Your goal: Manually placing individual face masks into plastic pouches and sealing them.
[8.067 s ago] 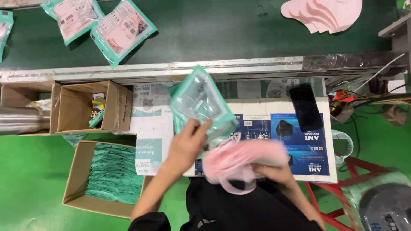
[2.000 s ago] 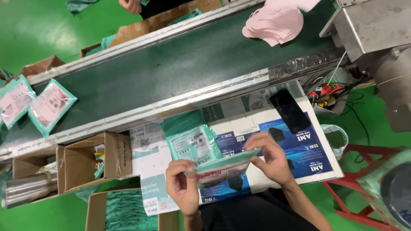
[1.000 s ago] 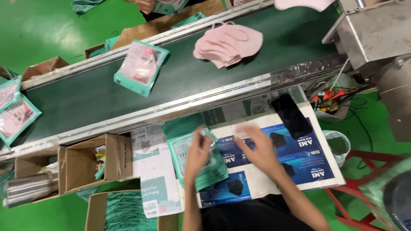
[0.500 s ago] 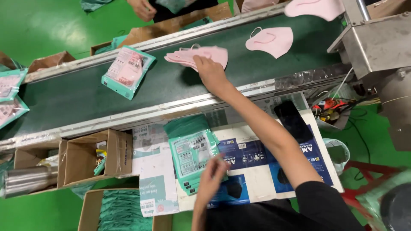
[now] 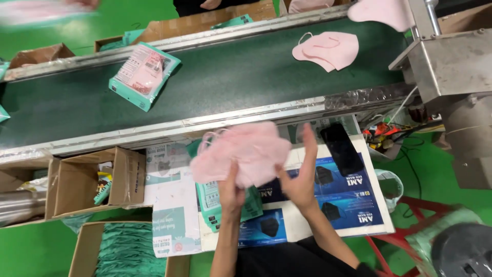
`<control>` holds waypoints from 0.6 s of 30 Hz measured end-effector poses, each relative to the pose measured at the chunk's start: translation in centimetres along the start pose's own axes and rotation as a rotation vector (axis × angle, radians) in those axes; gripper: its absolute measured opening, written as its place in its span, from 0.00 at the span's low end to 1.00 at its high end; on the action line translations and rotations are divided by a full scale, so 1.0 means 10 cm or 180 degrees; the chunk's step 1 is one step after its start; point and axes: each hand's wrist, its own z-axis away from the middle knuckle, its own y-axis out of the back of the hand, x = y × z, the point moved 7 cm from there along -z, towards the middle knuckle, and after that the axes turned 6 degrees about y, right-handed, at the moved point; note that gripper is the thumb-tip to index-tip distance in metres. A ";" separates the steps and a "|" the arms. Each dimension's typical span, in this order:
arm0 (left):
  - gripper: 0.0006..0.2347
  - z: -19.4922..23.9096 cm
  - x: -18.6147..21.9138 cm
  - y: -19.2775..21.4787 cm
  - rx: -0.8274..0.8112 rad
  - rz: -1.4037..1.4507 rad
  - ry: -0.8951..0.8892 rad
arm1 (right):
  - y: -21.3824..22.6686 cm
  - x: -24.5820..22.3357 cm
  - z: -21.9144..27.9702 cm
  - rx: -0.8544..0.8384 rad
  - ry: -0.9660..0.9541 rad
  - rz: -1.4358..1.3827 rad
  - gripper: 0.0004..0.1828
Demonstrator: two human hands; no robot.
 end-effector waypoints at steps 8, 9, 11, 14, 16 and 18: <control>0.20 0.22 0.39 -0.73 -0.1034 -0.0510 -0.0816 | 0.24 0.82 0.61 0.0717 -0.1425 -0.1390 0.51; 0.23 0.20 0.48 -0.78 -0.1057 -0.1018 -0.1190 | 0.36 0.68 0.48 0.0285 -0.1039 -0.0481 0.55; 0.27 0.16 0.57 -0.85 -0.1059 -0.1537 -0.1513 | 0.44 0.72 0.54 -0.0168 -0.0692 0.0412 0.60; 0.36 0.22 0.51 -0.91 -0.1128 -0.2707 -0.2066 | 0.15 1.19 1.08 -0.1114 -0.1293 0.0041 0.49; 0.44 0.22 0.35 -0.88 -0.1379 -0.2345 -0.1679 | 0.08 1.39 1.29 -0.1414 -0.1813 0.0155 0.40; 0.45 0.13 0.24 -0.87 -0.1430 -0.2215 -0.1624 | 0.06 1.24 1.17 -0.1253 -0.1464 -0.0070 0.44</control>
